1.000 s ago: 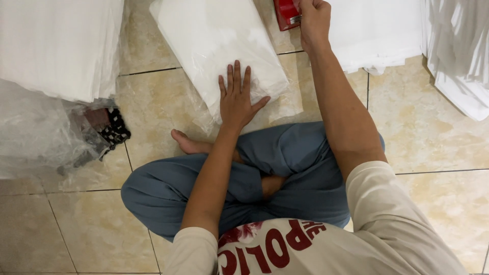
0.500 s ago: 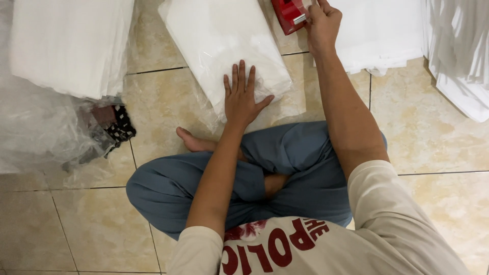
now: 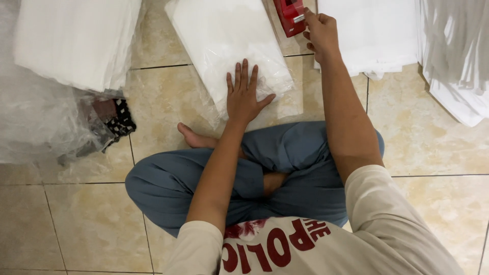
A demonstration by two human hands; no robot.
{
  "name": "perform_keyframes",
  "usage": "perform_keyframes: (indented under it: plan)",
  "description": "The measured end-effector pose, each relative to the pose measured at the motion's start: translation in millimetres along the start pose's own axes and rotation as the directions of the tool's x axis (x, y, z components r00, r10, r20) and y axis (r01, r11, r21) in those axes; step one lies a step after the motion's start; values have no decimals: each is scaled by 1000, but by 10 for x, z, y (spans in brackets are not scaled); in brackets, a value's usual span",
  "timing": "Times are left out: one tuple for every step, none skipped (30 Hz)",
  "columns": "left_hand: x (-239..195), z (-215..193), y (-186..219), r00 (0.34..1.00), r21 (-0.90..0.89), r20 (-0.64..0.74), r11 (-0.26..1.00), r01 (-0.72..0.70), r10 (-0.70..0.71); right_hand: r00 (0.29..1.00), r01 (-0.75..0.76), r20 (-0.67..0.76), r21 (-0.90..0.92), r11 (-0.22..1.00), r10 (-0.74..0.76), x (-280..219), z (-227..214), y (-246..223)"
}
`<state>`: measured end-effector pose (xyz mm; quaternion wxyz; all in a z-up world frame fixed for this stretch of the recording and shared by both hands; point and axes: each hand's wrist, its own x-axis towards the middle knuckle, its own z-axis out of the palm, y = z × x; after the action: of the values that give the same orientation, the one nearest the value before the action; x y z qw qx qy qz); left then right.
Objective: The person is sitting on the floor, aligning and stacking white bags or sleeves into neat piles.
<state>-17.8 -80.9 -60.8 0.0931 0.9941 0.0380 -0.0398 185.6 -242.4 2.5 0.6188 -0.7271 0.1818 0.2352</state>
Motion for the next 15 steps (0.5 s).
perform_keyframes:
  plan:
    - [5,-5,3,1000,0,-3,1000,4,-4,1000,3,4,-2,1000,-3,-43,2,-36]
    - [4,-11,6,1000,4,1,1000,4,-4,999,-20,26,24,1000,19,-89,2,-64]
    - [4,-15,8,1000,7,5,1000,3,-3,998,-43,49,49,998,41,-132,1,-92]
    - [2,-23,11,1000,7,5,1000,7,-7,998,-44,52,47,998,41,-100,12,-56]
    - [0,-31,11,1000,-3,2,1000,7,-7,998,-34,65,148,988,25,-65,25,-19]
    - [2,-37,15,1000,-15,0,1000,5,-5,997,-27,75,248,968,9,-30,33,17]
    - [9,-34,10,1000,-17,0,1000,8,-8,997,-28,77,245,969,9,39,23,74]
    - [9,-29,5,1000,-11,2,1000,5,-5,994,-10,103,306,952,-22,109,19,133]
    - [8,-24,0,1000,-6,4,1000,1,-1,990,5,127,366,931,-55,178,14,194]
    - [4,-17,-2,1000,-6,3,1000,9,-9,990,2,134,362,932,-55,168,13,193]
    - [-1,-10,-2,1000,12,-15,1000,2,-2,987,26,139,348,937,-79,158,11,193]
    - [-3,-1,-1,999,29,-31,1000,-7,8,984,51,142,334,941,-104,146,1,196]
    - [-10,16,-19,1000,29,-31,1000,-2,3,984,49,147,331,942,-103,154,9,208]
    - [-8,35,-25,999,33,-39,999,-5,6,980,55,159,374,926,-123,158,-7,222]
    - [-4,53,-26,999,38,-46,999,-8,9,975,60,170,416,907,-143,163,-29,236]
